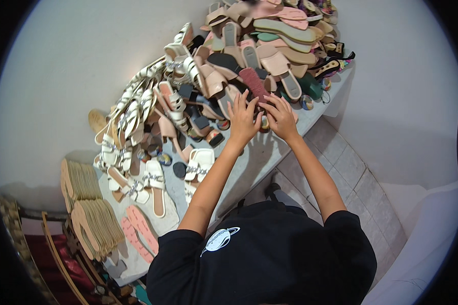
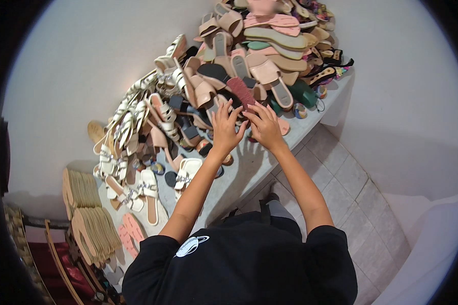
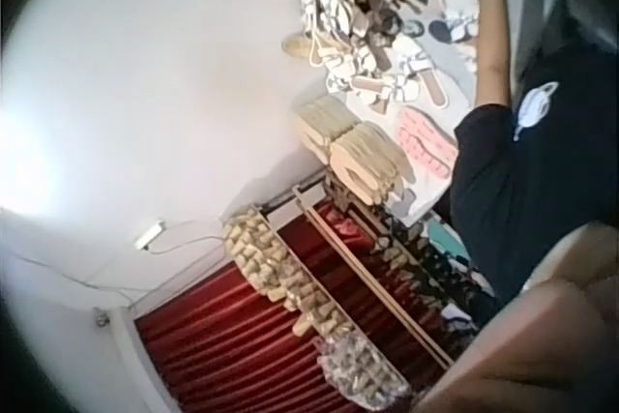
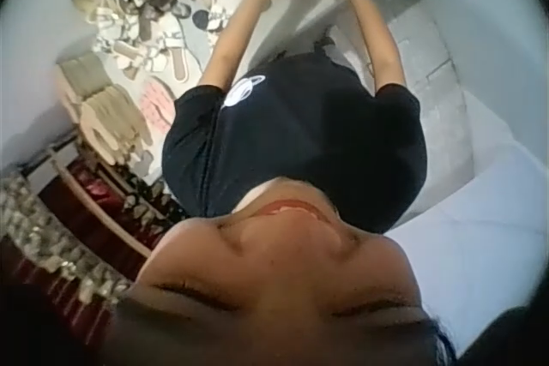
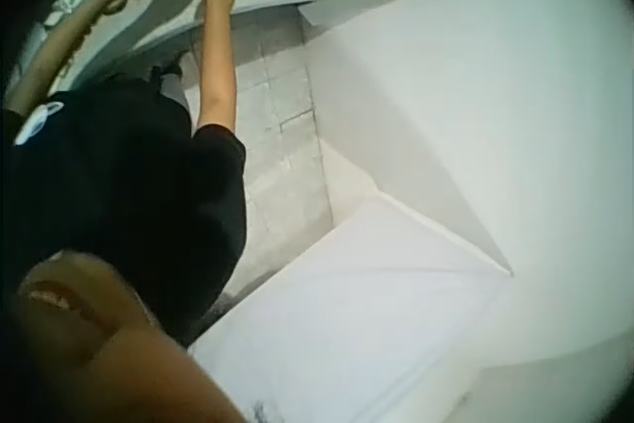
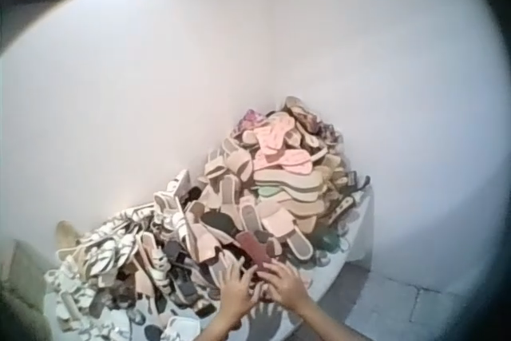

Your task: Inspecting and sorting pink shoe soles and finished sandals on a workstation table.

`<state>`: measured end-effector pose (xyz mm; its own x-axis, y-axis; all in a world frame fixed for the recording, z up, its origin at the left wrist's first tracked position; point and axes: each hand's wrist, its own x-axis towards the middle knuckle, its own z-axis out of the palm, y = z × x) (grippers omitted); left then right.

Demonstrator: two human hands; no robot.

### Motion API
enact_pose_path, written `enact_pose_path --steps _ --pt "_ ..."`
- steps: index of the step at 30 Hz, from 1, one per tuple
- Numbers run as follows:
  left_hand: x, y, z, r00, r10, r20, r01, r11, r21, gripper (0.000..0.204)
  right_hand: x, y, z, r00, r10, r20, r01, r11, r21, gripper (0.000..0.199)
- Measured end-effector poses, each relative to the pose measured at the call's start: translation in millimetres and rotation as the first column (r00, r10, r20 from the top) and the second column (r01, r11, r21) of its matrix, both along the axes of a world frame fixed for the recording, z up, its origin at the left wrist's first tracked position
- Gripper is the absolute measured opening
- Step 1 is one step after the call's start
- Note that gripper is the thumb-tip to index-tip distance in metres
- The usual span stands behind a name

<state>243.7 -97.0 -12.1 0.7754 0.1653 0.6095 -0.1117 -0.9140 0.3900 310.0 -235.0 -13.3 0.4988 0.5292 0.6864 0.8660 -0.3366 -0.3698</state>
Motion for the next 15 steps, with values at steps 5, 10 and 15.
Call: enact_pose_path --steps 5,10,15 --pt "68.2 -13.0 10.6 0.997 -0.054 0.047 0.052 0.998 0.025 0.045 65.6 -22.1 12.9 0.997 -0.06 0.044 0.06 0.998 0.009 0.032" --pt "138.7 -29.7 24.9 0.995 -0.087 0.039 0.084 0.994 0.073 0.046 134.9 -38.8 24.9 0.992 -0.085 0.093 0.084 0.996 0.006 0.034" --pt "205.0 -37.7 32.5 0.995 -0.071 0.073 0.064 0.993 0.104 0.052 199.2 -49.4 35.4 0.984 -0.084 0.155 0.087 0.996 -0.015 0.036"
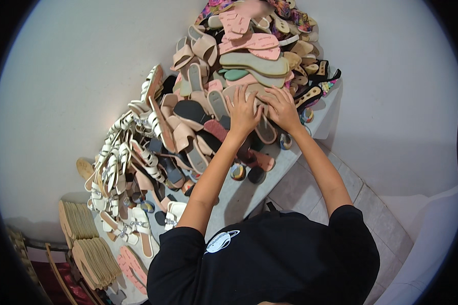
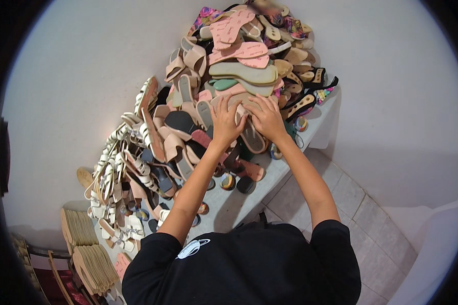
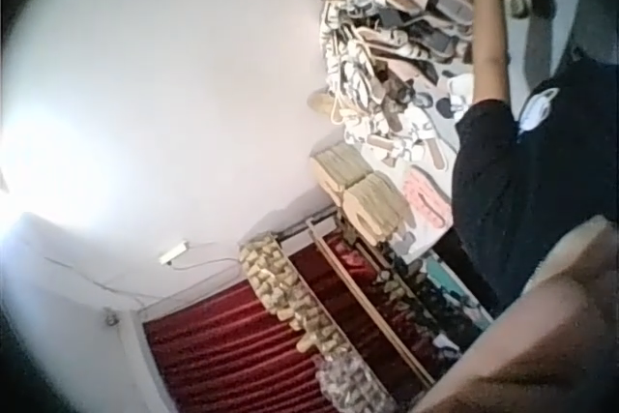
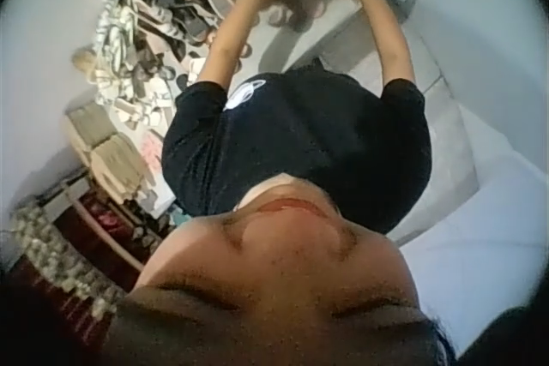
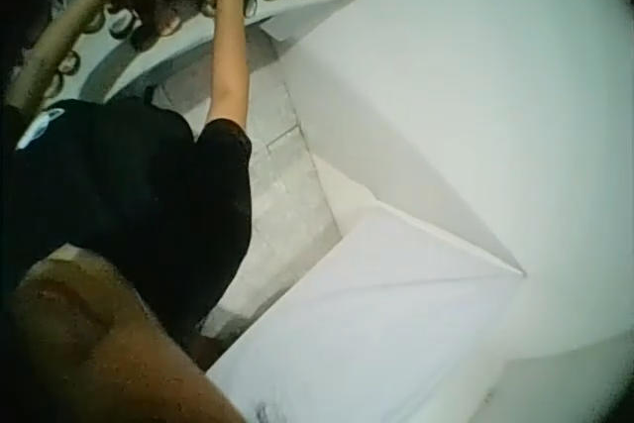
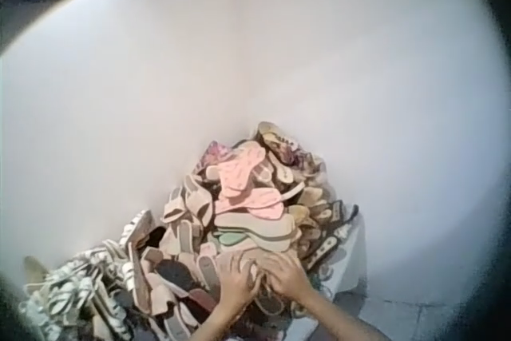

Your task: Inspecting and sorting pink shoe soles and finished sandals on a workstation table.

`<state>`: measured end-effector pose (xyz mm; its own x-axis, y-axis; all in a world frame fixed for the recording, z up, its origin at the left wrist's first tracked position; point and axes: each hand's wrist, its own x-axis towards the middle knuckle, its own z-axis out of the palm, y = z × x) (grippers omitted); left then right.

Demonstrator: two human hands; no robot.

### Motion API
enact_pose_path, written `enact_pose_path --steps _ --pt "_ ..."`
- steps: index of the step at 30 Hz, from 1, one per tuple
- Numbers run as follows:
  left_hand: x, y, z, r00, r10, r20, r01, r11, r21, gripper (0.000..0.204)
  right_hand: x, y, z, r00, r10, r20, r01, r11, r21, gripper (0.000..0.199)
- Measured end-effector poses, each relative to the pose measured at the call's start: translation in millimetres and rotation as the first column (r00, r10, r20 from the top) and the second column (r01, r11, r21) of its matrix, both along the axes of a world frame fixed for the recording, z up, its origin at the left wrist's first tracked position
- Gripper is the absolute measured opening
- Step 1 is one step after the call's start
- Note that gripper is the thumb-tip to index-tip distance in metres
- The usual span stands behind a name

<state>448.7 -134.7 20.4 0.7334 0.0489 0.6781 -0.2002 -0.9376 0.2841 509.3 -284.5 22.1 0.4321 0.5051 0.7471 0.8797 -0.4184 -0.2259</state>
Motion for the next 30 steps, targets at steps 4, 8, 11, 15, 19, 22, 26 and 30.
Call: enact_pose_path --steps 4,8,11,15,19,22,26,30 --pt "48.0 -5.9 8.3 1.0 0.027 0.014 -0.027 0.999 -0.019 0.057 46.8 0.1 5.5 0.987 -0.136 0.089 0.144 0.985 -0.094 0.038" --pt "93.3 3.2 15.9 0.998 0.067 0.012 -0.067 0.998 -0.007 0.067 94.4 9.0 21.5 0.984 -0.135 0.112 0.149 0.981 -0.123 0.036" --pt "121.9 17.8 26.1 0.989 0.146 0.008 -0.146 0.988 0.042 0.067 134.1 17.8 34.3 0.972 -0.113 0.209 0.146 0.978 -0.151 0.039" --pt "141.4 32.3 34.0 0.982 0.187 -0.008 -0.186 0.981 0.06 0.067 188.6 28.9 50.0 0.968 -0.128 0.216 0.179 0.955 -0.236 0.051" --pt "138.4 40.1 32.9 0.976 0.206 -0.067 -0.192 0.967 0.167 0.07 216.2 45.7 62.4 0.976 -0.167 0.141 0.21 0.898 -0.387 0.07" --pt "136.4 46.0 34.3 0.982 0.186 -0.027 -0.172 0.95 0.262 0.071 227.5 54.8 66.3 0.973 -0.176 0.15 0.226 0.866 -0.446 0.078" --pt "135.5 53.4 48.2 0.962 0.268 -0.058 -0.243 0.932 0.27 0.068 234.8 51.5 69.6 0.969 -0.246 -0.004 0.211 0.842 -0.497 0.083" --pt "135.9 69.6 51.6 0.963 0.267 0.024 -0.266 0.94 0.215 0.068 218.6 49.4 88.2 0.991 -0.13 0.043 0.136 0.894 -0.427 0.086"
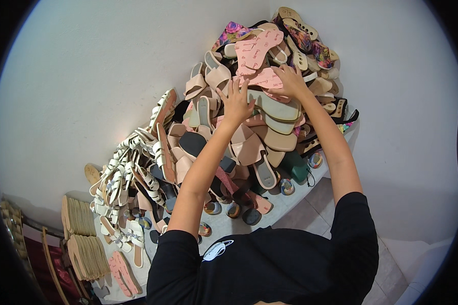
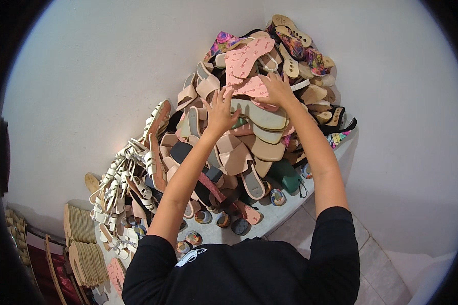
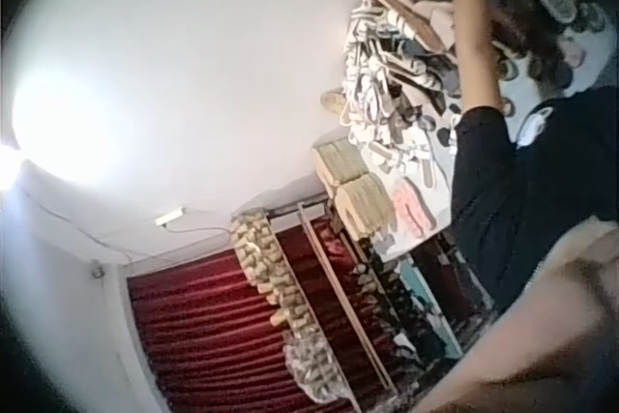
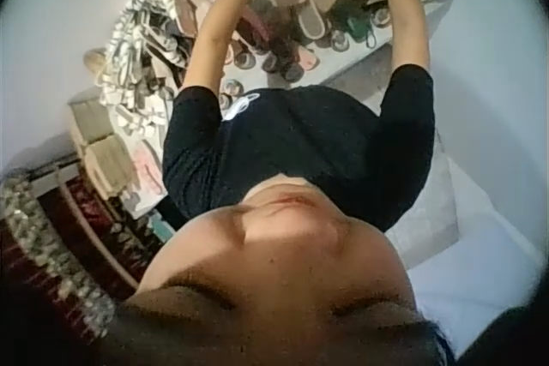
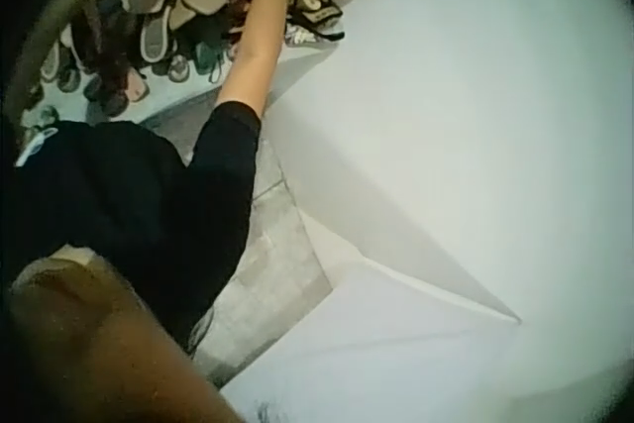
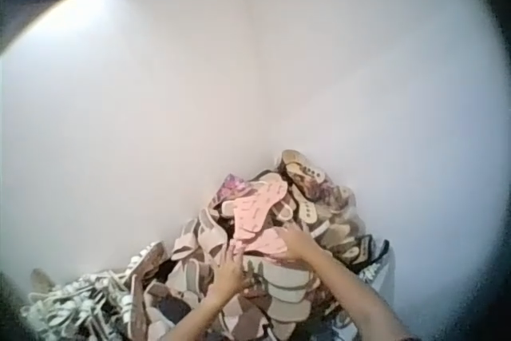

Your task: Inspecting and sorting pink shoe soles and finished sandals on a workstation table.

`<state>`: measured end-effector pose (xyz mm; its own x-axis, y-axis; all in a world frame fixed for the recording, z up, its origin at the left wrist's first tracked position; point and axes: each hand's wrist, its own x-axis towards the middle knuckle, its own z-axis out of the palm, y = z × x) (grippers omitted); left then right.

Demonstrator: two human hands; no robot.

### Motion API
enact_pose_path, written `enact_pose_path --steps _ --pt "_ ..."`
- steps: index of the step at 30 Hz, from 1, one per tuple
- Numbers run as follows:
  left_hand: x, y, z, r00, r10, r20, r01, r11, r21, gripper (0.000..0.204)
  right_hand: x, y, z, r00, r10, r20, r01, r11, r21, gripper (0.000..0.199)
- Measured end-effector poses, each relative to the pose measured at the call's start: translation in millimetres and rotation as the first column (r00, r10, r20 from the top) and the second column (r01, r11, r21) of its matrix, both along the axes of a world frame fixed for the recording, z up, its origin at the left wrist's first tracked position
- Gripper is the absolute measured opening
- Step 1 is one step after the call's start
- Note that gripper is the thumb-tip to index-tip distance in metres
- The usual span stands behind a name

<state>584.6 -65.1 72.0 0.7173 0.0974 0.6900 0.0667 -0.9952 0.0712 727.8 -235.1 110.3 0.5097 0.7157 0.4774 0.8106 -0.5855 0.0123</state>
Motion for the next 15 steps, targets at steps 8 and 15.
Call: enact_pose_path --steps 8,15 --pt "1.8 18.1 12.7 0.989 0.008 -0.145 0.007 0.995 0.101 0.077 -25.1 -9.7 9.8 0.98 0.01 0.199 -0.04 0.988 0.149 0.085" --pt "5.8 28.1 1.0 0.987 0.041 -0.157 -0.03 0.997 0.073 0.093 -31.5 -15.5 11.4 0.95 0.048 0.308 -0.118 0.97 0.213 0.08"
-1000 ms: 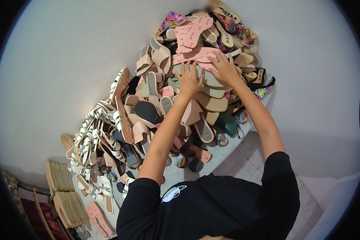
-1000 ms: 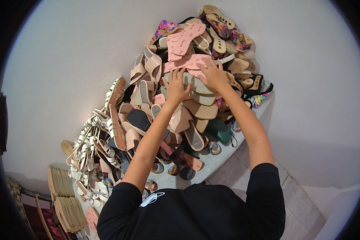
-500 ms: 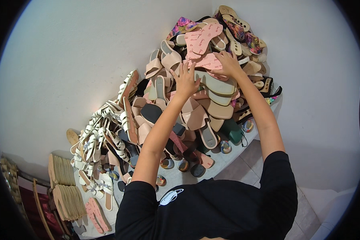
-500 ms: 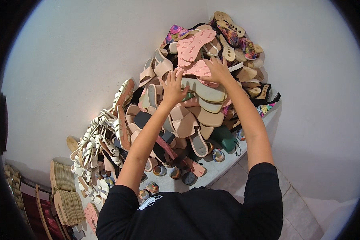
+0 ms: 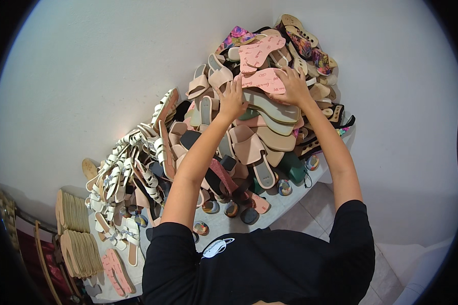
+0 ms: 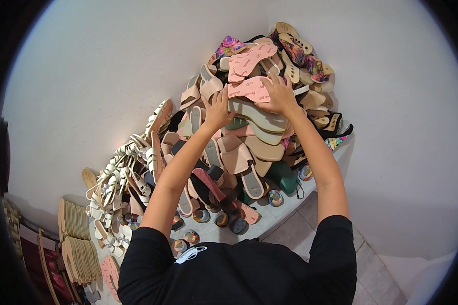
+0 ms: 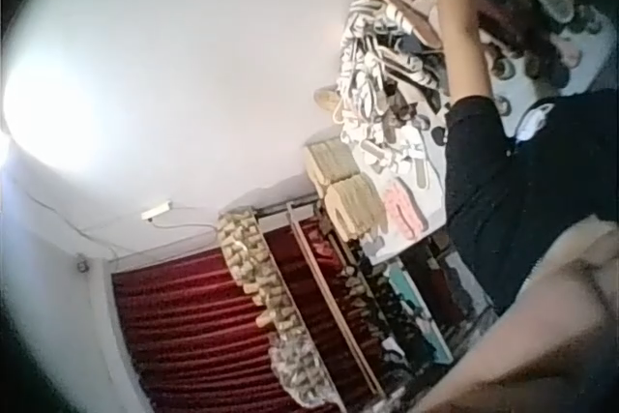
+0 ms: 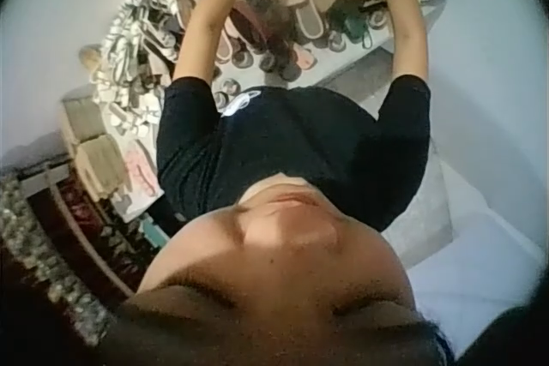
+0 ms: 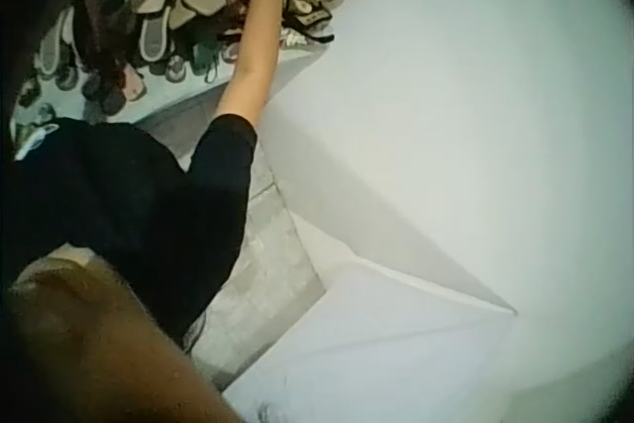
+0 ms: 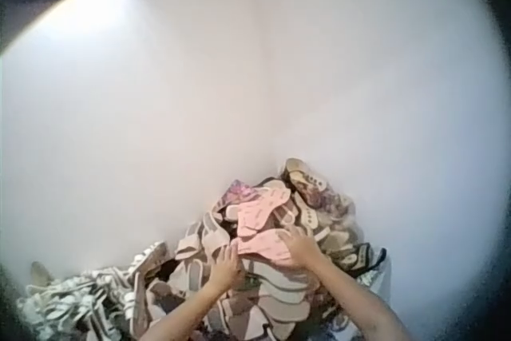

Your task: Inspecting and sorting pink shoe soles and finished sandals on a workstation table.

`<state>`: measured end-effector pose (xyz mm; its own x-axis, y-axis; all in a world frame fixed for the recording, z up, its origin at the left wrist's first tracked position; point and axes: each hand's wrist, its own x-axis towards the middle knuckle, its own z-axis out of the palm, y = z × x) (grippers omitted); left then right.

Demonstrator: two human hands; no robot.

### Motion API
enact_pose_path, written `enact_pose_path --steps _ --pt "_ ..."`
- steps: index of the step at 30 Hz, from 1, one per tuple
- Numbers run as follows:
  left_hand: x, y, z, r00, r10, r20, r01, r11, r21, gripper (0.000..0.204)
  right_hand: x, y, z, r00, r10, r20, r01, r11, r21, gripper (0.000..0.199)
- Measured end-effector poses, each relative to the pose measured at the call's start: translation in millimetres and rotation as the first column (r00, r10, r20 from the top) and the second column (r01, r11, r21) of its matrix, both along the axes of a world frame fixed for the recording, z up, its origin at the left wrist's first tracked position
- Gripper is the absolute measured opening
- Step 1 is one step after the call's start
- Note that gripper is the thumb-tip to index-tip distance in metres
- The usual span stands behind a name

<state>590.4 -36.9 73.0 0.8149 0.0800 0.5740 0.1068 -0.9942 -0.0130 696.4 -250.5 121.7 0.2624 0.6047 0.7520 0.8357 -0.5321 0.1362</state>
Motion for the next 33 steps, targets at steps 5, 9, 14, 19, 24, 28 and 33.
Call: enact_pose_path --steps 5,9,14,19,24,28,33 --pt "10.1 11.8 6.2 0.996 0.087 -0.009 -0.087 0.995 -0.045 0.096 -6.3 -3.3 0.1 0.995 0.045 0.087 -0.049 0.998 0.041 0.078" --pt "7.8 15.3 8.8 0.946 0.043 0.322 -0.061 0.997 0.044 0.098 -8.2 -15.0 0.1 0.99 0.139 0.028 -0.139 0.99 0.008 0.075" --pt "-24.3 8.2 16.2 0.941 -0.334 0.056 0.337 0.94 -0.058 0.099 -12.9 -31.7 1.1 0.964 0.265 -0.031 -0.267 0.955 -0.129 0.076" --pt "-72.5 -3.4 23.7 0.812 -0.56 0.167 0.584 0.777 -0.233 0.08 -33.0 -32.3 -6.0 0.904 0.418 -0.086 -0.427 0.893 -0.144 0.074" --pt "-119.6 6.0 8.7 0.875 -0.479 0.072 0.43 0.7 -0.57 0.034 -68.2 -17.7 -9.3 0.837 0.518 -0.173 -0.546 0.811 -0.211 0.074" --pt "-162.1 22.1 -2.8 0.844 -0.536 -0.011 0.23 0.38 -0.896 0.028 -93.1 -7.4 -18.7 0.872 0.473 -0.126 -0.485 0.804 -0.345 0.086" --pt "-215.5 20.9 -17.6 0.862 -0.501 0.083 0.104 0.015 -0.994 0.026 -136.9 7.8 -37.1 0.941 0.307 -0.142 -0.338 0.874 -0.348 0.087"
